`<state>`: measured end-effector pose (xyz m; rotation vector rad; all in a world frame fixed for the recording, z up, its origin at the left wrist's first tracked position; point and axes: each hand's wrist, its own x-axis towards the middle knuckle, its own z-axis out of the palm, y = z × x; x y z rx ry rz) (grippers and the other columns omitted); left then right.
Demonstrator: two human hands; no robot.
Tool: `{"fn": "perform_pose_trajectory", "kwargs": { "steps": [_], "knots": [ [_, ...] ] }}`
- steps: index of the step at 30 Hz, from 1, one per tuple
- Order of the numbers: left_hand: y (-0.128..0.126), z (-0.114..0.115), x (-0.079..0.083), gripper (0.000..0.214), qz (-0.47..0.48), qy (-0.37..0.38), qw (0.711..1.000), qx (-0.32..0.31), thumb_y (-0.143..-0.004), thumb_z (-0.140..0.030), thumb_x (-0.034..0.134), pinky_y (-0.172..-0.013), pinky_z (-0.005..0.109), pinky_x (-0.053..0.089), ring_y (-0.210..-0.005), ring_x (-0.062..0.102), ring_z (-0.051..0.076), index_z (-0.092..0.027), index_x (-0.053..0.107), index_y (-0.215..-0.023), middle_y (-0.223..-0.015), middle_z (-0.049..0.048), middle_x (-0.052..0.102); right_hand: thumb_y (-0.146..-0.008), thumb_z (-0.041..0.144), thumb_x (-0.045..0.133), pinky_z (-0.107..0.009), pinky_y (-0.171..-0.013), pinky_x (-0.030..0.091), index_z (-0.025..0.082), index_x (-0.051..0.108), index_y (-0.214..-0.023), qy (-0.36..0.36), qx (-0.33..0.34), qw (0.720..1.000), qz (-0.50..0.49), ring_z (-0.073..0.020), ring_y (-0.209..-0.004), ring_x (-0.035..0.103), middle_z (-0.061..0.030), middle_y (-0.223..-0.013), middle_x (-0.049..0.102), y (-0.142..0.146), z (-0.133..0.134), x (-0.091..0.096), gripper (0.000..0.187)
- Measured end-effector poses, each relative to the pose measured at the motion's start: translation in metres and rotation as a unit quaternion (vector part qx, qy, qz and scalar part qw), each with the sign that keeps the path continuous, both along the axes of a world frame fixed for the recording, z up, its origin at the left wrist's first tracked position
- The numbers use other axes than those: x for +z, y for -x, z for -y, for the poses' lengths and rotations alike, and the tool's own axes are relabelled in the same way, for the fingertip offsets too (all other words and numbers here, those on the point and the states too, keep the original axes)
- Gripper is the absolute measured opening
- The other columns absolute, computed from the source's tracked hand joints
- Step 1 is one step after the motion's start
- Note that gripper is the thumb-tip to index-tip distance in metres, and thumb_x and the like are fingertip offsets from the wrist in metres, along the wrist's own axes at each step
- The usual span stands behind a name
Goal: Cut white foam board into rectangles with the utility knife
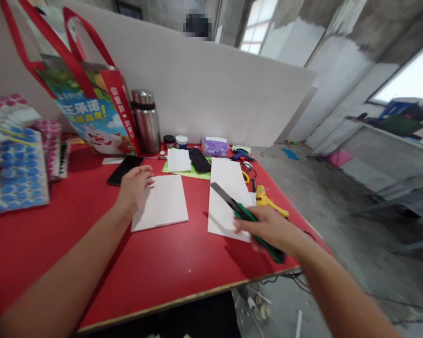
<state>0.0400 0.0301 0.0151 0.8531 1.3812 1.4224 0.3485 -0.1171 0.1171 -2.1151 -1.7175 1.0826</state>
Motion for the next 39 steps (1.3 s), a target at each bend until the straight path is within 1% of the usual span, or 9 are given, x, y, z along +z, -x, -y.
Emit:
{"fn": "perform_pose_trajectory", "kwargs": {
  "steps": [8,14,18,21,26,29,34,36,39],
  "knots": [
    [-0.003,0.022,0.031,0.010,0.113,0.110,0.984,-0.080,-0.075,-0.027,0.062,-0.069,0.035,0.058,-0.076,0.067,0.018,-0.018,0.059,-0.078,-0.089,0.0086,0.066,-0.079,0.029,0.072,-0.019,-0.041,0.039,0.018,0.056,-0.077,-0.001,0.004,0.988,-0.157,-0.0111,-0.040,0.051,0.0038,-0.045,0.053,0.107,-0.123,-0.057,0.020],
    [-0.004,0.023,0.029,0.023,0.171,0.013,0.969,-0.177,-0.085,-0.037,0.057,-0.089,0.044,0.058,-0.109,0.069,0.028,-0.018,0.066,-0.096,-0.116,0.0135,0.071,-0.071,0.034,0.080,-0.019,-0.038,0.031,0.022,0.045,-0.075,-0.019,-0.035,0.954,-0.296,-0.0063,-0.038,0.037,0.0094,-0.045,0.044,0.064,-0.121,-0.052,0.037],
    [0.022,0.010,0.012,0.029,-0.092,-0.085,0.991,-0.055,-0.083,-0.042,0.063,-0.095,0.043,0.053,-0.111,0.066,0.028,-0.021,0.067,-0.103,-0.115,0.0097,0.072,-0.073,0.036,0.078,-0.019,-0.040,0.032,0.022,0.049,-0.082,-0.089,-0.102,0.961,-0.241,-0.0068,-0.039,0.037,0.0101,-0.046,0.042,0.012,-0.115,-0.022,0.034],
    [0.032,-0.004,0.008,0.036,-0.353,-0.095,0.923,-0.120,-0.083,-0.045,0.064,-0.100,0.043,0.047,-0.115,0.063,0.030,-0.022,0.067,-0.110,-0.120,0.0120,0.071,-0.079,0.036,0.073,-0.022,-0.041,0.035,0.020,0.054,-0.082,-0.128,-0.144,0.980,-0.054,-0.0103,-0.039,0.046,0.0051,-0.045,0.050,-0.010,-0.117,-0.020,0.024],
    [0.013,-0.026,0.020,0.084,-0.651,-0.019,0.700,-0.293,-0.058,-0.062,0.082,-0.102,0.053,0.038,-0.128,0.049,0.046,-0.018,0.061,-0.128,-0.133,0.0230,0.060,-0.082,0.040,0.068,-0.024,-0.045,0.040,0.020,0.059,-0.081,-0.213,-0.177,0.960,0.046,-0.0158,-0.041,0.057,0.0005,-0.045,0.058,-0.007,-0.129,-0.037,0.022],
    [0.006,-0.038,0.025,0.090,-0.667,0.018,0.664,-0.336,-0.051,-0.070,0.081,-0.095,0.049,0.040,-0.121,0.053,0.046,-0.018,0.062,-0.122,-0.125,0.0230,0.063,-0.083,0.041,0.065,-0.024,-0.045,0.040,0.019,0.061,-0.081,-0.243,-0.161,0.956,0.020,-0.0156,-0.040,0.056,0.0009,-0.044,0.056,0.004,-0.132,-0.043,0.022],
    [0.026,-0.044,0.030,0.056,-0.564,0.073,0.714,-0.408,-0.049,-0.063,0.083,-0.066,0.031,0.041,-0.080,0.062,0.028,-0.020,0.061,-0.078,-0.084,0.0082,0.068,-0.080,0.039,0.069,-0.023,-0.040,0.039,0.018,0.062,-0.078,-0.257,-0.136,0.956,-0.045,-0.0140,-0.037,0.054,0.0007,-0.046,0.057,0.020,-0.132,-0.048,0.023],
    [0.038,-0.038,0.033,0.049,-0.426,0.104,0.800,-0.410,-0.056,-0.059,0.083,-0.059,0.028,0.041,-0.067,0.061,0.022,-0.020,0.059,-0.072,-0.072,0.0033,0.066,-0.079,0.038,0.071,-0.022,-0.037,0.038,0.018,0.064,-0.082,-0.248,-0.140,0.947,-0.150,-0.0119,-0.036,0.051,-0.0003,-0.053,0.062,0.026,-0.130,-0.048,0.023],
    [0.047,-0.027,0.036,0.040,-0.097,0.053,0.958,-0.263,-0.067,-0.046,0.084,-0.062,0.027,0.050,-0.067,0.064,0.017,-0.019,0.063,-0.087,-0.080,0.0015,0.070,-0.076,0.042,0.077,-0.021,-0.032,0.035,0.018,0.063,-0.083,-0.245,-0.167,0.906,-0.301,-0.0085,-0.036,0.048,-0.0030,-0.065,0.069,0.035,-0.128,-0.048,0.029]
  ]
}}
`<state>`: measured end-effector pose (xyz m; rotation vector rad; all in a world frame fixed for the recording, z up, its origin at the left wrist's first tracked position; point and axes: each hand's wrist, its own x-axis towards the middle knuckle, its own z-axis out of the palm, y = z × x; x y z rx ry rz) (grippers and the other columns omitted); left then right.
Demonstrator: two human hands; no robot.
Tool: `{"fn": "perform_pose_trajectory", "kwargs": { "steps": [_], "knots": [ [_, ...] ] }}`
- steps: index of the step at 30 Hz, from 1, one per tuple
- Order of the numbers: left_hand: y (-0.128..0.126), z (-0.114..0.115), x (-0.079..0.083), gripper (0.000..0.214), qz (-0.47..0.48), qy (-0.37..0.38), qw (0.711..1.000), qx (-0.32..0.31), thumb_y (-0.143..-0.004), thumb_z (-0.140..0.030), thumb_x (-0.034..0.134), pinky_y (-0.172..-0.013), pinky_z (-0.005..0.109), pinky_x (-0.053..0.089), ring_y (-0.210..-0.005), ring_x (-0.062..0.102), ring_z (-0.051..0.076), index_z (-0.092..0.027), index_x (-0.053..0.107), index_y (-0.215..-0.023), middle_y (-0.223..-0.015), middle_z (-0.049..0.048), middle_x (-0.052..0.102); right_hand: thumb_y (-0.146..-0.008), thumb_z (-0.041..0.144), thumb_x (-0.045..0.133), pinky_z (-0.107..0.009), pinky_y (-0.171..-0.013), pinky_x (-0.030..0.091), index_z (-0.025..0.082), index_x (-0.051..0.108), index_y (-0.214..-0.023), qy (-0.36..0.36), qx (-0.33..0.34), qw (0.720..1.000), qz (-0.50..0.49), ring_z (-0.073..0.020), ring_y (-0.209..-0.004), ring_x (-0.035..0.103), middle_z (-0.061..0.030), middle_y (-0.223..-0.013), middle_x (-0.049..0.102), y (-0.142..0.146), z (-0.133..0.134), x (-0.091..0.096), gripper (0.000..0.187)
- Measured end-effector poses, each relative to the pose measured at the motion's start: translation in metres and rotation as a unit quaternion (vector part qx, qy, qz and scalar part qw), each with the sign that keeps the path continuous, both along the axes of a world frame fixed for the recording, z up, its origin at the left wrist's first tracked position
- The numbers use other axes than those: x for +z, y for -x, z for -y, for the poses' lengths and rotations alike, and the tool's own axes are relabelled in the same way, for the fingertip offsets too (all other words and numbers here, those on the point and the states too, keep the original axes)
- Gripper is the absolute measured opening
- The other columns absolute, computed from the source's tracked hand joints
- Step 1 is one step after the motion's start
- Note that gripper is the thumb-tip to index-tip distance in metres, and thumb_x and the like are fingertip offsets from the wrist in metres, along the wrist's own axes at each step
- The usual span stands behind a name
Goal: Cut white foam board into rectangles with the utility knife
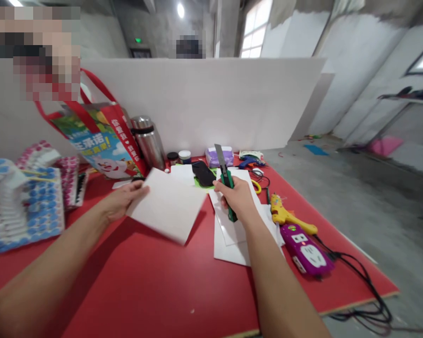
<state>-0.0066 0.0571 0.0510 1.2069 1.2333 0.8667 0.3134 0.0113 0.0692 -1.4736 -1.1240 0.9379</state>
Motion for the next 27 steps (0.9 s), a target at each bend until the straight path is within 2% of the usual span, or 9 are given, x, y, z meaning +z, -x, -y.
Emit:
{"fn": "perform_pose_trajectory", "kwargs": {
  "steps": [3,6,8,11,16,19,22,24,27],
  "knots": [
    [-0.008,0.014,-0.007,0.032,0.252,-0.049,0.952,0.166,-0.075,-0.019,0.080,-0.077,0.026,0.057,-0.084,0.069,0.015,-0.019,0.065,-0.103,-0.100,0.0036,0.074,-0.074,0.050,0.081,-0.021,-0.031,0.034,0.018,0.063,-0.085,-0.002,0.010,0.992,-0.128,-0.0068,-0.037,0.047,-0.0067,-0.078,0.074,0.012,-0.001,-0.004,0.038],
    [-0.030,0.033,-0.024,0.036,0.327,0.001,0.925,0.195,-0.081,-0.003,0.067,-0.083,0.029,0.060,-0.093,0.071,0.015,-0.020,0.065,-0.113,-0.111,0.0061,0.074,-0.072,0.050,0.083,-0.021,-0.031,0.035,0.018,0.064,-0.093,0.022,0.046,0.979,-0.199,-0.0061,-0.037,0.045,-0.0071,-0.083,0.075,0.026,-0.003,-0.015,0.043],
    [-0.047,0.047,-0.035,0.036,0.338,0.040,0.922,0.185,-0.084,-0.003,0.067,-0.083,0.028,0.061,-0.093,0.072,0.015,-0.019,0.065,-0.116,-0.114,0.0083,0.074,-0.070,0.045,0.085,-0.020,-0.032,0.036,0.018,0.063,-0.097,0.024,0.055,0.975,-0.214,-0.0066,-0.036,0.043,-0.0018,-0.068,0.070,0.035,-0.004,-0.023,0.044],
    [-0.064,0.065,-0.043,0.042,0.338,0.074,0.930,0.120,-0.081,-0.007,0.074,-0.085,0.031,0.061,-0.099,0.072,0.019,-0.019,0.065,-0.121,-0.119,0.0104,0.073,-0.067,0.039,0.087,-0.019,-0.033,0.034,0.020,0.056,-0.084,0.011,0.047,0.973,-0.226,-0.0078,-0.035,0.041,0.0064,-0.045,0.053,0.042,-0.004,-0.033,0.040],
    [-0.055,0.067,-0.037,0.041,0.352,0.068,0.934,0.018,-0.085,-0.031,0.077,-0.095,0.039,0.058,-0.109,0.070,0.026,-0.015,0.066,-0.121,-0.126,0.0140,0.071,-0.063,0.034,0.087,-0.019,-0.034,0.032,0.022,0.046,-0.073,0.011,0.036,0.968,-0.248,-0.0070,-0.034,0.038,0.0076,-0.039,0.048,0.033,-0.006,-0.032,0.044],
    [-0.040,0.060,-0.036,0.047,0.330,0.048,0.943,0.016,-0.087,-0.044,0.073,-0.089,0.037,0.059,-0.103,0.072,0.025,-0.016,0.065,-0.124,-0.122,0.0126,0.072,-0.063,0.033,0.088,-0.019,-0.033,0.031,0.021,0.048,-0.072,0.034,0.055,0.972,-0.227,-0.0070,-0.033,0.038,0.0075,-0.038,0.046,0.027,-0.007,-0.030,0.043],
    [-0.033,0.057,-0.040,0.057,0.284,0.030,0.958,0.018,-0.079,-0.038,0.082,-0.081,0.031,0.059,-0.098,0.073,0.024,-0.017,0.062,-0.128,-0.116,0.0114,0.075,-0.064,0.031,0.087,-0.019,-0.032,0.031,0.021,0.050,-0.071,0.044,0.081,0.974,-0.207,-0.0071,-0.033,0.037,0.0078,-0.038,0.045,0.026,-0.007,-0.031,0.039],
    [-0.034,0.058,-0.043,0.061,0.276,0.021,0.961,0.022,-0.075,-0.035,0.085,-0.082,0.031,0.058,-0.097,0.073,0.024,-0.017,0.061,-0.127,-0.113,0.0112,0.076,-0.065,0.030,0.085,-0.019,-0.032,0.031,0.019,0.053,-0.073,0.037,0.071,0.970,-0.231,-0.0069,-0.034,0.038,0.0077,-0.042,0.046,0.028,-0.007,-0.031,0.035],
    [-0.040,0.060,-0.046,0.060,0.283,-0.003,0.958,0.038,-0.074,-0.036,0.085,-0.088,0.034,0.057,-0.099,0.073,0.024,-0.017,0.061,-0.125,-0.112,0.0106,0.076,-0.071,0.032,0.082,-0.020,-0.032,0.033,0.016,0.060,-0.081,0.039,0.031,0.958,-0.282,-0.0061,-0.036,0.041,0.0017,-0.055,0.060,0.027,-0.008,-0.028,0.029]
  ]
}}
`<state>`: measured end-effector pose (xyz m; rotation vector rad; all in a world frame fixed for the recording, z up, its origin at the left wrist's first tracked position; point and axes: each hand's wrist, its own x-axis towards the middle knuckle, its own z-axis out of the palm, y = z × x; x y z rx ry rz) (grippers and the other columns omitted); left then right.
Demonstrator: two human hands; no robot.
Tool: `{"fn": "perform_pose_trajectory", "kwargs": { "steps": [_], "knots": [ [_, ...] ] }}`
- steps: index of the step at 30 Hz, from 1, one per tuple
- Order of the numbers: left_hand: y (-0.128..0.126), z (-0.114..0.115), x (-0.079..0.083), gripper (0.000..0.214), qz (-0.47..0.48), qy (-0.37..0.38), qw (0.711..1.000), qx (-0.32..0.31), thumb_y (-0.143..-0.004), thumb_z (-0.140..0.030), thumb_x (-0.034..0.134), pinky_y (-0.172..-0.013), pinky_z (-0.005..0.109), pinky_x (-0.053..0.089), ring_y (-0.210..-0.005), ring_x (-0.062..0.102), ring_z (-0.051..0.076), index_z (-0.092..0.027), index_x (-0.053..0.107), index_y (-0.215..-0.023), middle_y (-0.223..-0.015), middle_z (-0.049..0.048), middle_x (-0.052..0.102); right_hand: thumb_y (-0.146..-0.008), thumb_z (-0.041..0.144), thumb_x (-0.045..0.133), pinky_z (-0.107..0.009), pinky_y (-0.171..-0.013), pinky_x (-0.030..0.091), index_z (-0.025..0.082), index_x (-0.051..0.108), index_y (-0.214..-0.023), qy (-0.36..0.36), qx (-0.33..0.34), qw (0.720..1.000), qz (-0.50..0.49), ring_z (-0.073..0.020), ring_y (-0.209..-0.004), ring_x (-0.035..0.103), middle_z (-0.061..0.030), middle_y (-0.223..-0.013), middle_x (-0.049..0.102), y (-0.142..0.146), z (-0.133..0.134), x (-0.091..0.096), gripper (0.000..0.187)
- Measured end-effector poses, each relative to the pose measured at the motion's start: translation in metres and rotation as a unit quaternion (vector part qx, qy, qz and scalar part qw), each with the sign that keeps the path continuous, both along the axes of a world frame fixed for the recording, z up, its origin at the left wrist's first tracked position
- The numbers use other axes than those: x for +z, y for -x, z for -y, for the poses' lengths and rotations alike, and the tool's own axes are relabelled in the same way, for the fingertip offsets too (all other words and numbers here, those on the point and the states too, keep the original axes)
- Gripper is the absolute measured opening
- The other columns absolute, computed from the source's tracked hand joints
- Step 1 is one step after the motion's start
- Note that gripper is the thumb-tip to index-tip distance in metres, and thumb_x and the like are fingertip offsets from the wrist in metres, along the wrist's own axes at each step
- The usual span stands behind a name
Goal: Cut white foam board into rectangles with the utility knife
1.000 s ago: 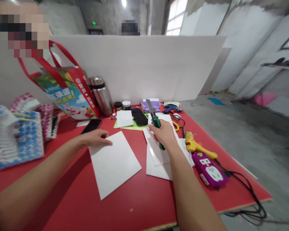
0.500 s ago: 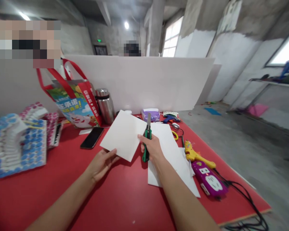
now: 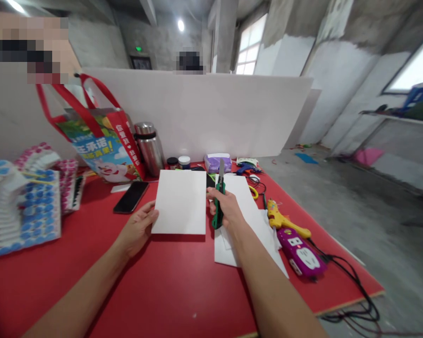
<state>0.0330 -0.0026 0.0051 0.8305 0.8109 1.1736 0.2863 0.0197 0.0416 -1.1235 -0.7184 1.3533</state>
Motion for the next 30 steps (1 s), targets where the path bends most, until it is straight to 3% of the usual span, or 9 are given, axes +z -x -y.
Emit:
{"fn": "perform_pose_trajectory", "kwargs": {
  "steps": [5,9,12,15,17,19,23,26,30],
  "knots": [
    [-0.002,-0.002,0.001,0.057,0.009,-0.005,0.999,0.035,-0.074,-0.033,0.085,-0.091,0.034,0.055,-0.098,0.073,0.022,-0.017,0.061,-0.123,-0.107,0.0089,0.077,-0.074,0.037,0.081,-0.021,-0.031,0.032,0.013,0.065,-0.084,0.004,0.018,1.000,0.003,-0.0040,-0.037,0.042,-0.0087,-0.083,0.074,-0.004,0.000,0.003,0.031],
    [-0.002,-0.003,0.002,0.051,0.024,0.008,0.998,0.052,-0.075,-0.025,0.083,-0.086,0.029,0.055,-0.090,0.072,0.018,-0.017,0.062,-0.120,-0.099,0.0061,0.077,-0.066,0.034,0.087,-0.020,-0.032,0.032,0.015,0.064,-0.082,-0.007,0.054,0.998,0.035,-0.0060,-0.036,0.043,0.0026,-0.056,0.060,-0.001,0.004,0.003,0.033],
    [-0.002,-0.001,0.006,0.034,0.071,0.056,0.994,0.058,-0.080,-0.012,0.074,-0.073,0.024,0.056,-0.077,0.070,0.014,-0.015,0.064,-0.112,-0.092,0.0050,0.073,-0.068,0.036,0.085,-0.020,-0.032,0.031,0.015,0.065,-0.081,-0.008,0.093,0.996,0.004,-0.0047,-0.035,0.039,0.0010,-0.060,0.064,0.002,0.006,0.006,0.033],
    [-0.002,0.005,0.015,0.024,0.186,0.149,0.971,-0.028,-0.091,-0.005,0.051,-0.051,0.016,0.047,-0.056,0.057,0.007,-0.012,0.064,-0.110,-0.074,0.0011,0.060,-0.072,0.040,0.081,-0.020,-0.032,0.032,0.015,0.067,-0.090,-0.022,0.110,0.993,-0.024,-0.0027,-0.036,0.037,-0.0060,-0.085,0.075,0.006,0.007,0.008,0.034],
    [-0.003,0.013,0.020,0.031,0.259,0.210,0.936,-0.116,-0.097,-0.004,0.037,-0.042,0.013,0.037,-0.046,0.045,0.005,-0.010,0.063,-0.114,-0.067,-0.0022,0.047,-0.072,0.041,0.082,-0.019,-0.033,0.032,0.017,0.067,-0.097,-0.025,0.106,0.994,-0.019,-0.0033,-0.037,0.039,-0.0049,-0.086,0.075,0.011,0.007,0.006,0.038],
    [-0.008,0.022,0.022,0.035,0.290,0.255,0.902,-0.191,-0.099,-0.006,0.032,-0.039,0.012,0.033,-0.044,0.041,0.005,-0.007,0.062,-0.117,-0.067,-0.0027,0.043,-0.072,0.043,0.083,-0.018,-0.033,0.032,0.018,0.065,-0.096,-0.016,0.114,0.993,-0.007,-0.0050,-0.037,0.040,0.0001,-0.068,0.070,0.017,0.008,0.001,0.039],
    [-0.024,0.036,0.017,0.029,0.294,0.289,0.860,-0.300,-0.098,-0.012,0.043,-0.039,0.012,0.033,-0.046,0.044,0.005,-0.004,0.063,-0.117,-0.069,-0.0005,0.047,-0.070,0.045,0.084,-0.019,-0.033,0.030,0.020,0.052,-0.067,-0.008,0.144,0.989,0.035,-0.0070,-0.032,0.036,0.0069,-0.037,0.046,0.029,0.012,-0.006,0.041],
    [-0.028,0.034,0.013,0.030,0.267,0.255,0.883,-0.290,-0.096,-0.025,0.052,-0.056,0.022,0.051,-0.062,0.060,0.013,-0.007,0.065,-0.116,-0.078,0.0074,0.061,-0.068,0.042,0.085,-0.019,-0.033,0.031,0.021,0.048,-0.062,-0.009,0.109,0.991,0.079,-0.0073,-0.031,0.037,0.0050,-0.036,0.047,0.029,0.014,-0.005,0.043],
    [-0.008,0.016,0.017,0.055,0.213,0.184,0.947,-0.156,-0.091,-0.059,0.055,-0.088,0.041,0.057,-0.101,0.070,0.029,-0.015,0.064,-0.124,-0.104,0.0138,0.073,-0.068,0.042,0.084,-0.021,-0.032,0.033,0.021,0.052,-0.070,-0.005,0.081,0.990,0.118,-0.0084,-0.031,0.038,0.0065,-0.037,0.047,0.014,0.012,0.002,0.038]
  ]
}}
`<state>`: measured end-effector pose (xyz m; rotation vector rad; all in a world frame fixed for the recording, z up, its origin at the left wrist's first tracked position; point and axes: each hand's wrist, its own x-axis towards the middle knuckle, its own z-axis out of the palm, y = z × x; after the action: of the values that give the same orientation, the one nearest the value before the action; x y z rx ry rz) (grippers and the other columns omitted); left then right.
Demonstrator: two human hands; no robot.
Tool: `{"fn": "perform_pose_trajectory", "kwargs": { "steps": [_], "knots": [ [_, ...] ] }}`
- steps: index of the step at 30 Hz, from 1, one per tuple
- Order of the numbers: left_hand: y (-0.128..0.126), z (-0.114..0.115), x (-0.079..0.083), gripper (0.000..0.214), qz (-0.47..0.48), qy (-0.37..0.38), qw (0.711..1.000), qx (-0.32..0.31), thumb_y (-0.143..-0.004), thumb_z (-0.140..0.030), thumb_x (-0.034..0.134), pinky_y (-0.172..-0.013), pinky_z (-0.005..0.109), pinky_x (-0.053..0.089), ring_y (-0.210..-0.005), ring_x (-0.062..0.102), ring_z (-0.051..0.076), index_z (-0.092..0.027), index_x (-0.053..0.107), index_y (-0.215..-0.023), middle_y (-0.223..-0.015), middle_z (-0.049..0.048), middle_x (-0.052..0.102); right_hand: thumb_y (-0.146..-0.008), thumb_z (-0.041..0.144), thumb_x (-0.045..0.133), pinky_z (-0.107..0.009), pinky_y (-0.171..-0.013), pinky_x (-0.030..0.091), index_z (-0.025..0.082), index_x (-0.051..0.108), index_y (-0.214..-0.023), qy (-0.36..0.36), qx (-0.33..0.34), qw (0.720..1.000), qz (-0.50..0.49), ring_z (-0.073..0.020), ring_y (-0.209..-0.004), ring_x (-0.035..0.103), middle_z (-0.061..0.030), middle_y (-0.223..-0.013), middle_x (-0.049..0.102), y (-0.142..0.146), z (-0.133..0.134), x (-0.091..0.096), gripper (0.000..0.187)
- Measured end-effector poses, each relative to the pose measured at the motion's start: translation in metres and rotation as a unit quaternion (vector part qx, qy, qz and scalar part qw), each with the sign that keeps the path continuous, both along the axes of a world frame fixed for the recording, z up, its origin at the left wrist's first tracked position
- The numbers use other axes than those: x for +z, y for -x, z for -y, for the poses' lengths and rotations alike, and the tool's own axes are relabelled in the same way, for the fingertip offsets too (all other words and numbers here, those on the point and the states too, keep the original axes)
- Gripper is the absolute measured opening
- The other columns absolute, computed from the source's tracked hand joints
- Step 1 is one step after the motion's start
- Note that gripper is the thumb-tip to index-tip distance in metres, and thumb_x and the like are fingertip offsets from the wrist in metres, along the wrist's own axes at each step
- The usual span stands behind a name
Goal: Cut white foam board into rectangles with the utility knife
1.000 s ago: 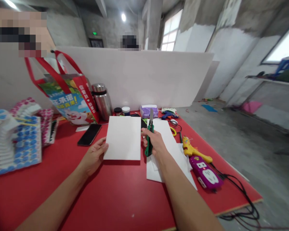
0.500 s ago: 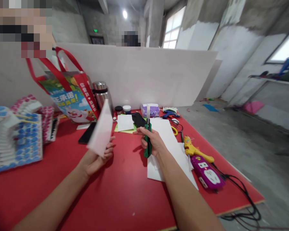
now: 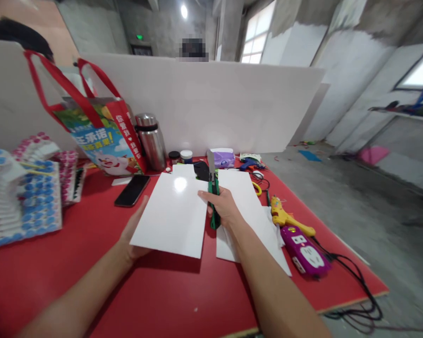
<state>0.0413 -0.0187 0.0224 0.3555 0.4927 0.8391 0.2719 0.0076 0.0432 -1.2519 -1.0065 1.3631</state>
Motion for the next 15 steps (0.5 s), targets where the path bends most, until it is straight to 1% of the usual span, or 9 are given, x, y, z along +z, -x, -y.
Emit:
{"fn": "perform_pose_trajectory", "kwargs": {
  "steps": [1,2,4,6,7,9,10,13,15],
  "knots": [
    [0.006,-0.005,0.002,0.061,-0.016,-0.008,1.000,0.012,-0.090,-0.063,0.055,-0.091,0.044,0.056,-0.107,0.069,0.032,-0.015,0.063,-0.127,-0.107,0.0145,0.074,-0.068,0.041,0.084,-0.020,-0.032,0.033,0.021,0.053,-0.071,0.005,0.011,1.000,0.009,-0.0085,-0.032,0.038,0.0071,-0.038,0.047,-0.003,-0.001,0.001,0.038],
    [0.012,-0.009,0.003,0.061,-0.027,-0.022,0.999,0.028,-0.090,-0.062,0.055,-0.094,0.047,0.055,-0.110,0.069,0.034,-0.016,0.062,-0.129,-0.109,0.0146,0.074,-0.067,0.041,0.085,-0.020,-0.033,0.033,0.021,0.052,-0.073,0.013,0.028,0.999,0.021,-0.0083,-0.032,0.038,0.0075,-0.039,0.047,-0.006,-0.001,0.001,0.038],
    [0.018,-0.015,0.003,0.055,-0.048,-0.044,0.996,0.055,-0.092,-0.054,0.057,-0.098,0.050,0.052,-0.112,0.069,0.034,-0.017,0.060,-0.133,-0.113,0.0143,0.075,-0.066,0.039,0.086,-0.019,-0.034,0.033,0.022,0.051,-0.073,0.028,0.066,0.996,0.048,-0.0077,-0.034,0.039,0.0078,-0.040,0.048,-0.007,-0.001,0.000,0.040],
    [0.019,-0.016,0.001,0.054,-0.077,-0.044,0.994,0.058,-0.091,-0.048,0.061,-0.099,0.052,0.052,-0.110,0.070,0.034,-0.017,0.059,-0.135,-0.114,0.0153,0.075,-0.065,0.038,0.087,-0.018,-0.034,0.033,0.022,0.049,-0.073,0.032,0.097,0.993,0.062,-0.0074,-0.037,0.041,0.0078,-0.043,0.049,-0.005,0.000,-0.002,0.043],
    [0.017,-0.016,0.000,0.055,-0.093,-0.036,0.994,0.052,-0.091,-0.049,0.062,-0.098,0.053,0.053,-0.109,0.070,0.035,-0.015,0.059,-0.134,-0.114,0.0165,0.075,-0.065,0.038,0.087,-0.018,-0.035,0.033,0.022,0.048,-0.073,0.034,0.104,0.992,0.061,-0.0073,-0.038,0.041,0.0078,-0.044,0.049,-0.003,0.000,-0.003,0.043],
    [0.014,-0.015,-0.003,0.059,-0.115,-0.024,0.992,0.054,-0.090,-0.052,0.061,-0.095,0.054,0.054,-0.106,0.071,0.037,-0.013,0.060,-0.134,-0.113,0.0178,0.075,-0.065,0.037,0.087,-0.017,-0.035,0.033,0.021,0.048,-0.074,0.034,0.097,0.994,0.043,-0.0072,-0.039,0.043,0.0076,-0.047,0.049,0.001,0.001,-0.004,0.042],
    [0.013,-0.015,-0.004,0.058,-0.118,-0.026,0.990,0.069,-0.091,-0.053,0.060,-0.095,0.053,0.055,-0.105,0.072,0.036,-0.014,0.059,-0.134,-0.112,0.0172,0.075,-0.065,0.036,0.086,-0.017,-0.035,0.033,0.021,0.050,-0.076,0.033,0.086,0.995,0.026,-0.0073,-0.041,0.044,0.0074,-0.049,0.050,0.003,0.001,-0.004,0.041],
    [0.013,-0.015,-0.005,0.054,-0.115,-0.037,0.986,0.118,-0.093,-0.047,0.058,-0.094,0.050,0.056,-0.102,0.073,0.033,-0.017,0.057,-0.137,-0.113,0.0143,0.076,-0.063,0.031,0.086,-0.017,-0.036,0.035,0.019,0.055,-0.084,0.032,0.058,0.997,-0.028,-0.0077,-0.044,0.049,0.0063,-0.056,0.055,0.004,-0.001,-0.005,0.039],
    [0.015,-0.016,-0.005,0.053,-0.112,-0.042,0.985,0.125,-0.094,-0.046,0.057,-0.093,0.050,0.056,-0.102,0.073,0.033,-0.017,0.057,-0.139,-0.112,0.0141,0.076,-0.062,0.029,0.087,-0.017,-0.036,0.036,0.019,0.056,-0.085,0.034,0.058,0.997,-0.042,-0.0073,-0.044,0.048,0.0065,-0.055,0.055,0.004,-0.002,-0.005,0.040]
  ]
}}
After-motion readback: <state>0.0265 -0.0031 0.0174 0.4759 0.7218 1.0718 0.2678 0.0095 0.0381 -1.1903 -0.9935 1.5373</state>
